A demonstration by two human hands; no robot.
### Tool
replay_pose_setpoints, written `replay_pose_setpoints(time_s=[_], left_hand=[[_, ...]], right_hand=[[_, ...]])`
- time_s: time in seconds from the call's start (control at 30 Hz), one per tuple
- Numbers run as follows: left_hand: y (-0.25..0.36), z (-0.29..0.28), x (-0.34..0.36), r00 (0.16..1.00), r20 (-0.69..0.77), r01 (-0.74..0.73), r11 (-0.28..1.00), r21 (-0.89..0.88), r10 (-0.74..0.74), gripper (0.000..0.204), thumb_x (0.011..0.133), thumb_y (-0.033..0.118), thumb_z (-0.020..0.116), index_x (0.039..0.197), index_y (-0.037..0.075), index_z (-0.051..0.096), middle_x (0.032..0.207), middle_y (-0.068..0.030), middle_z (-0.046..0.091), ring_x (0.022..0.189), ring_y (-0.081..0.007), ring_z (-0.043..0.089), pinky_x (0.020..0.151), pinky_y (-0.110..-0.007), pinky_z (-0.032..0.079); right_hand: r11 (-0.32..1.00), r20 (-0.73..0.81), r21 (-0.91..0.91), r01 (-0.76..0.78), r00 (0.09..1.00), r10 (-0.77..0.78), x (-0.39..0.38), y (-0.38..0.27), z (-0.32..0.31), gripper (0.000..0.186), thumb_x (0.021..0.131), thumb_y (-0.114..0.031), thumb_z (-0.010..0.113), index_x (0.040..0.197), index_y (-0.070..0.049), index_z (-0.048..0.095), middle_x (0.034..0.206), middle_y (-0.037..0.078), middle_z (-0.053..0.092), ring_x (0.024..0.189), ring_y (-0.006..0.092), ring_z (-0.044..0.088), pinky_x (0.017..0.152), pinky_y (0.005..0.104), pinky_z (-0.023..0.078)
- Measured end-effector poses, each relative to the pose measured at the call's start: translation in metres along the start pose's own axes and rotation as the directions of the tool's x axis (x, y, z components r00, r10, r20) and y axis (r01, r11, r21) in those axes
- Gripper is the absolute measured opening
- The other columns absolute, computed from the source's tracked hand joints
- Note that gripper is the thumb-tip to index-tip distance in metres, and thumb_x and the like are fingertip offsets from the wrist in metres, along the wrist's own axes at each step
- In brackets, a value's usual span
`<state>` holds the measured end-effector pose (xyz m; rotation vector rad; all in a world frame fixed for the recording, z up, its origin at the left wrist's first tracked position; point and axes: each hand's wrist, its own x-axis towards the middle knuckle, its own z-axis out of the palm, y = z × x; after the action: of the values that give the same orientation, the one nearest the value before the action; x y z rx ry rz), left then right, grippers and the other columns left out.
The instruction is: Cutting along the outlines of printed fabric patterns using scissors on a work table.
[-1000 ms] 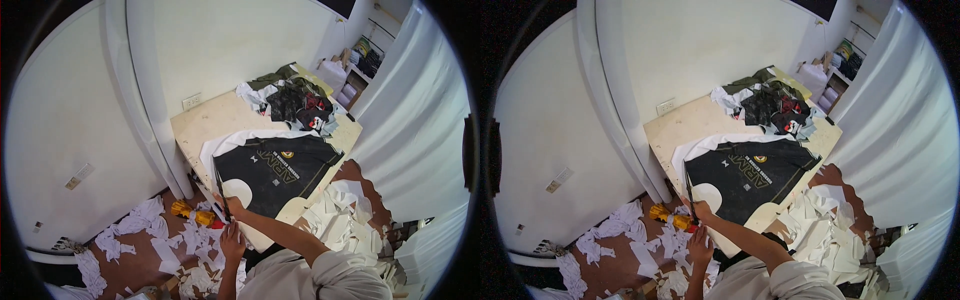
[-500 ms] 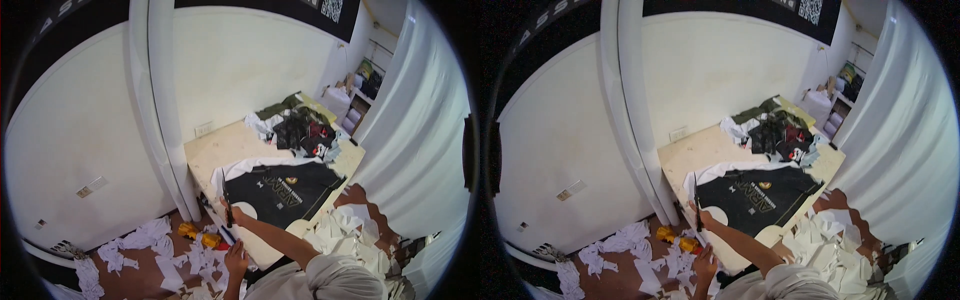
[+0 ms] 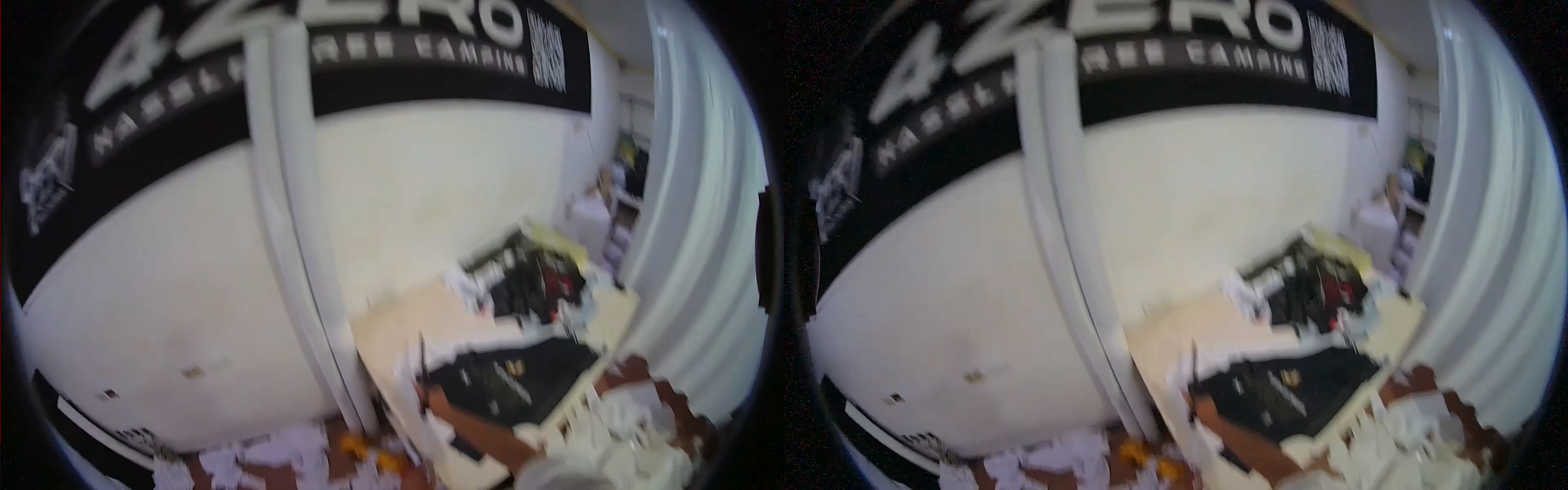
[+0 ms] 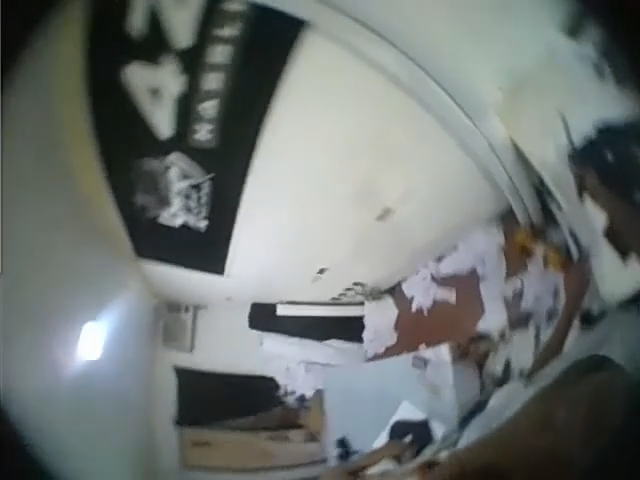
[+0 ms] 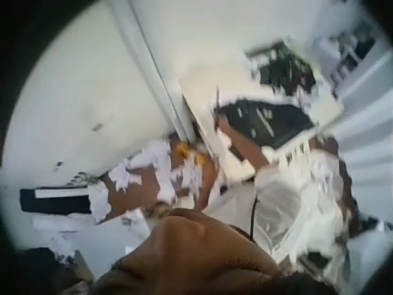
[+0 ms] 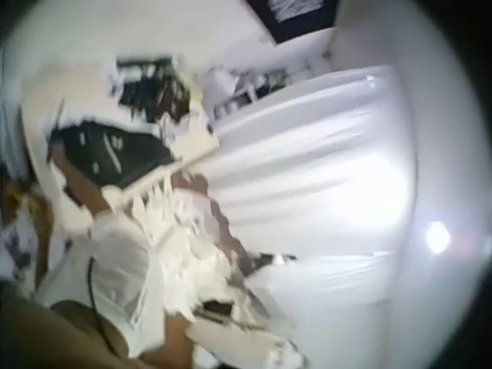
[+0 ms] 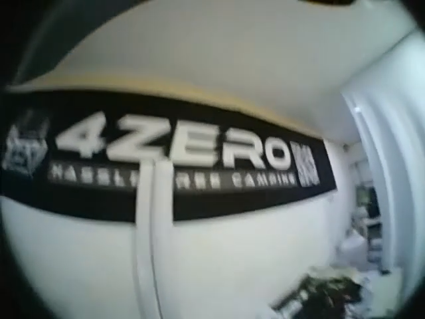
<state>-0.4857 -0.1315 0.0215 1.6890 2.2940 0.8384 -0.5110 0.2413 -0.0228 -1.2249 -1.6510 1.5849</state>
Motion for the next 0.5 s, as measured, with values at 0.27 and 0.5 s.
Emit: replay_pose_setpoints(time_s=[0.27, 0.5], left_hand=[[-0.01, 0.028, 0.177, 0.881, -0.456, -0.114, 0.992, 0.057, 0.127, 0.048, 0.101, 0.036, 0.049, 0.13, -0.002, 0.054, 0.127, -0.0302, 0.055, 0.109, -0.0464, 0.054, 0.098, -0.059, 0.04], [0.032, 0.035, 0.193, 0.902, -0.37, -0.221, 0.974, 0.045, 0.222, 0.052, 0.1, 0.035, 0.051, 0.138, -0.001, 0.046, 0.137, -0.0294, 0.047, 0.121, -0.0473, 0.045, 0.104, -0.058, 0.034]], right_hand=[[0.866, 0.042, -0.208, 0.454, 0.889, -0.456, 0.093, -0.376, -0.077, 0.068, 0.091, -0.057, 0.058, 0.125, 0.002, 0.06, 0.116, 0.021, 0.064, 0.105, 0.0334, 0.06, 0.09, 0.0466, 0.048], [0.916, -0.241, -0.301, 0.264, 0.908, -0.341, -0.022, -0.203, -0.247, 0.066, 0.091, -0.053, 0.058, 0.131, 0.0, 0.055, 0.122, 0.021, 0.062, 0.11, 0.0342, 0.059, 0.094, 0.0456, 0.046]])
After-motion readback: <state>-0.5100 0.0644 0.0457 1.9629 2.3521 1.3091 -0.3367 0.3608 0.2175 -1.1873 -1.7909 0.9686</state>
